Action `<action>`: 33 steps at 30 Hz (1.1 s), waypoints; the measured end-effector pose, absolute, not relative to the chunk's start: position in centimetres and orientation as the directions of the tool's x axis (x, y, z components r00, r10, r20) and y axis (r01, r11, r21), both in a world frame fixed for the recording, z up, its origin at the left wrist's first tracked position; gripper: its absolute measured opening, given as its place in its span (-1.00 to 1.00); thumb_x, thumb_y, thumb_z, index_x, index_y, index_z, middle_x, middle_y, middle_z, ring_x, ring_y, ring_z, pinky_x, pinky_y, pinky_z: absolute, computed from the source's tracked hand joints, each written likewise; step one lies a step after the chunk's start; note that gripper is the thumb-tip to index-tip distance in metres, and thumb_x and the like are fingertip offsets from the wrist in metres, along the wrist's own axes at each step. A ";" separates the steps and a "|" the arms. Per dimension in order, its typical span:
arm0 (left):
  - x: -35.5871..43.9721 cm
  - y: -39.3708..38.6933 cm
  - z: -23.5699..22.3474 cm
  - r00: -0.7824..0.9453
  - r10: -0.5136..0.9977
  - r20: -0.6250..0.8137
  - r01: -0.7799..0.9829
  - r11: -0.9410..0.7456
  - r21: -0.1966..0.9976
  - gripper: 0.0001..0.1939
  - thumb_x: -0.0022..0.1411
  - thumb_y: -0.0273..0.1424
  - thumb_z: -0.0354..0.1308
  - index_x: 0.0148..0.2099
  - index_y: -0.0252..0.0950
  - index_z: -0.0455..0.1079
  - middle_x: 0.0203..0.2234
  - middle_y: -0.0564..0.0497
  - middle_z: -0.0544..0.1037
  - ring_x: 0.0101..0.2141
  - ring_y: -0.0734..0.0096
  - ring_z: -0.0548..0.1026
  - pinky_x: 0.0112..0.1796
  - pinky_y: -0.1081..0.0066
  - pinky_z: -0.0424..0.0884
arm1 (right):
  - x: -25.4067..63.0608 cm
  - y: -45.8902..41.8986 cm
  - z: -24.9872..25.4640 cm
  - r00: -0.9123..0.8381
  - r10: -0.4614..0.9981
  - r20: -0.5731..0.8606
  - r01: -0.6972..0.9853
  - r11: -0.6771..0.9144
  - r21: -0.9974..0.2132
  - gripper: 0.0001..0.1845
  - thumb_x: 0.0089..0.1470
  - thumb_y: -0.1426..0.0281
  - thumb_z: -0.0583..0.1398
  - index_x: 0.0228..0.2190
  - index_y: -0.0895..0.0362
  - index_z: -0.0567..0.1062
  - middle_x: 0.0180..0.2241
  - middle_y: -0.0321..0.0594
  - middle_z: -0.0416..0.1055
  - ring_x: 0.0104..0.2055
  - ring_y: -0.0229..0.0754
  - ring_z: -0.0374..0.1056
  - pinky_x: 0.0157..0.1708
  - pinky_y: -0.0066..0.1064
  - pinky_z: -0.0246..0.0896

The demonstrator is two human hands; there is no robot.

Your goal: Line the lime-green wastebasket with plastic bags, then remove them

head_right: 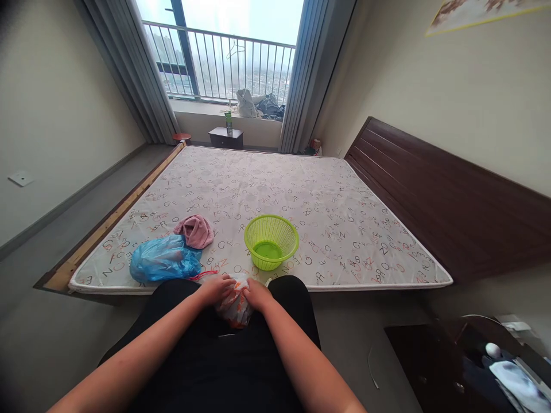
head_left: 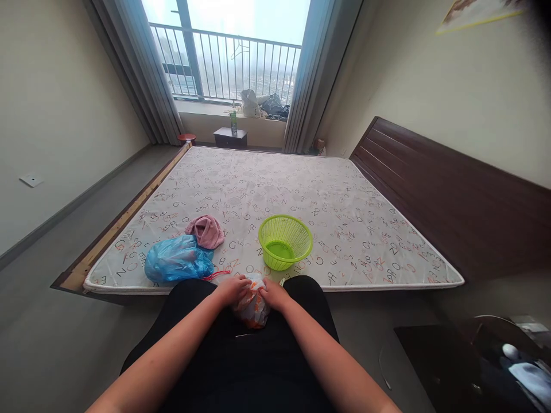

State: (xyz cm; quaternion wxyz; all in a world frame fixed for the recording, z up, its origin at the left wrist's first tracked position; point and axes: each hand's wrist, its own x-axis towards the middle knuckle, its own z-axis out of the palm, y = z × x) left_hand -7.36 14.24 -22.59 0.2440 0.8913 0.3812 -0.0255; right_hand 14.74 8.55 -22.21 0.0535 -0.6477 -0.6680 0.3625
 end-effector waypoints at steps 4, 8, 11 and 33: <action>-7.2 14.1 -22.2 0.703 0.667 -0.247 0.701 -0.587 0.405 -0.69 0.39 -0.30 0.08 0.11 -0.15 0.50 -0.04 -0.11 0.54 -0.17 0.23 0.54 -0.15 0.31 0.42 | 14.7 8.5 -22.0 -0.156 0.905 -0.397 0.830 -0.098 -0.549 -0.69 0.27 0.23 0.10 -0.06 0.10 0.46 -0.04 -0.04 0.58 -0.05 0.02 0.48 -0.21 -0.33 0.17; -7.1 14.1 -22.1 0.691 0.674 -0.261 0.711 -0.568 0.415 -0.67 0.39 -0.31 0.09 0.13 -0.15 0.50 -0.04 -0.11 0.54 -0.16 0.24 0.54 -0.13 0.31 0.43 | 14.7 8.4 -21.8 -0.158 0.903 -0.400 0.830 -0.098 -0.550 -0.68 0.28 0.21 0.10 -0.04 0.09 0.46 -0.02 -0.05 0.57 -0.03 0.03 0.48 -0.19 -0.32 0.19; -7.1 14.1 -22.2 0.679 0.684 -0.268 0.720 -0.550 0.423 -0.67 0.37 -0.32 0.09 0.13 -0.14 0.51 -0.05 -0.11 0.55 -0.16 0.23 0.55 -0.11 0.30 0.44 | 14.6 8.4 -21.7 -0.154 0.899 -0.410 0.836 -0.103 -0.539 -0.69 0.29 0.22 0.10 -0.04 0.09 0.47 -0.02 -0.06 0.57 -0.02 0.02 0.48 -0.17 -0.32 0.20; -6.7 14.0 -22.0 0.617 0.705 -0.350 0.771 -0.452 0.449 -0.64 0.32 -0.28 0.10 0.12 -0.15 0.50 -0.03 -0.10 0.62 -0.10 0.15 0.58 -0.11 0.28 0.44 | 14.6 8.4 -21.4 -0.166 0.898 -0.407 0.837 -0.090 -0.540 -0.71 0.28 0.23 0.10 -0.06 0.08 0.46 -0.02 -0.06 0.57 -0.03 0.02 0.48 -0.19 -0.33 0.20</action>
